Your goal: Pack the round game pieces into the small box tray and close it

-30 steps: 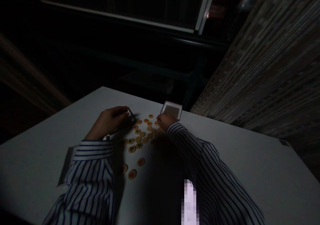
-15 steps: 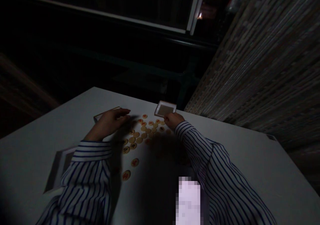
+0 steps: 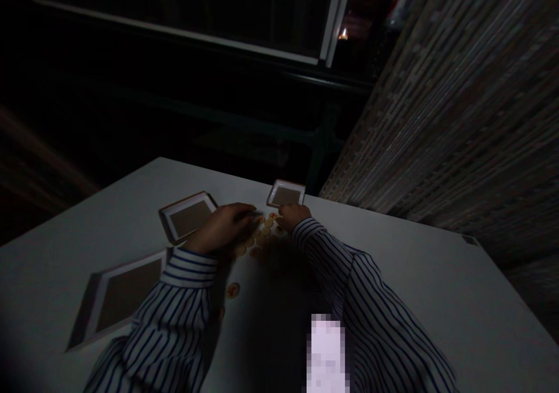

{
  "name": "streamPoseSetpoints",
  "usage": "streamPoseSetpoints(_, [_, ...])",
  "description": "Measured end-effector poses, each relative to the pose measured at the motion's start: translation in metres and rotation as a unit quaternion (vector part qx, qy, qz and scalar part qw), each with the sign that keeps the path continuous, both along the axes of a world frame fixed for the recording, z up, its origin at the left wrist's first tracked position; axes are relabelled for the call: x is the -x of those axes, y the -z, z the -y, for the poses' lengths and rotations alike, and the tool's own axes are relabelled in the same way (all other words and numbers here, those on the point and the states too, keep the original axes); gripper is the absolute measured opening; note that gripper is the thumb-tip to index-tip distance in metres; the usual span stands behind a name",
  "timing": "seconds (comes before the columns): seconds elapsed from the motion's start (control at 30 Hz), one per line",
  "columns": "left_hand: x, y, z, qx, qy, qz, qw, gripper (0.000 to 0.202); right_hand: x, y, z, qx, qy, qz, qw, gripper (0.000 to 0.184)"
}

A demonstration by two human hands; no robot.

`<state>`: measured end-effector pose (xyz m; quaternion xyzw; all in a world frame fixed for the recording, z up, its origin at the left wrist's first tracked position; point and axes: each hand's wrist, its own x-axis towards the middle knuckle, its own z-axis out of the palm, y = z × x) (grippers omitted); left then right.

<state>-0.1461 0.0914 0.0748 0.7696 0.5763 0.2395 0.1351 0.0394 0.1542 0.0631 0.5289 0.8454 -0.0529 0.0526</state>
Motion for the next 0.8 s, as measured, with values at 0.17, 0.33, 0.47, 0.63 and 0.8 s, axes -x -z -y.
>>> streamPoseSetpoints(0.17, [-0.006,-0.002,0.003,0.002,0.01,-0.008,1.0,0.033,-0.001,0.003,-0.002,0.011,0.02,-0.051,0.998,0.025])
streamPoseSetpoints(0.33, [-0.011,-0.003,0.003,-0.01,0.013,-0.001,1.0,0.032,-0.009,0.003,-0.008,0.056,0.029,-0.166,0.984,0.024])
streamPoseSetpoints(0.47, [-0.018,-0.005,0.004,-0.009,0.002,-0.003,1.0,0.033,-0.015,-0.002,-0.011,0.107,0.024,-0.257,0.96,0.027])
streamPoseSetpoints(0.63, [-0.025,-0.005,0.005,-0.043,0.022,0.006,0.999,0.033,-0.018,-0.011,-0.008,0.248,0.079,-0.439,0.86,0.023])
streamPoseSetpoints(0.8, [-0.031,-0.007,0.006,-0.073,0.027,0.012,0.997,0.031,-0.015,-0.015,-0.002,0.3,0.086,-0.501,0.807,0.02])
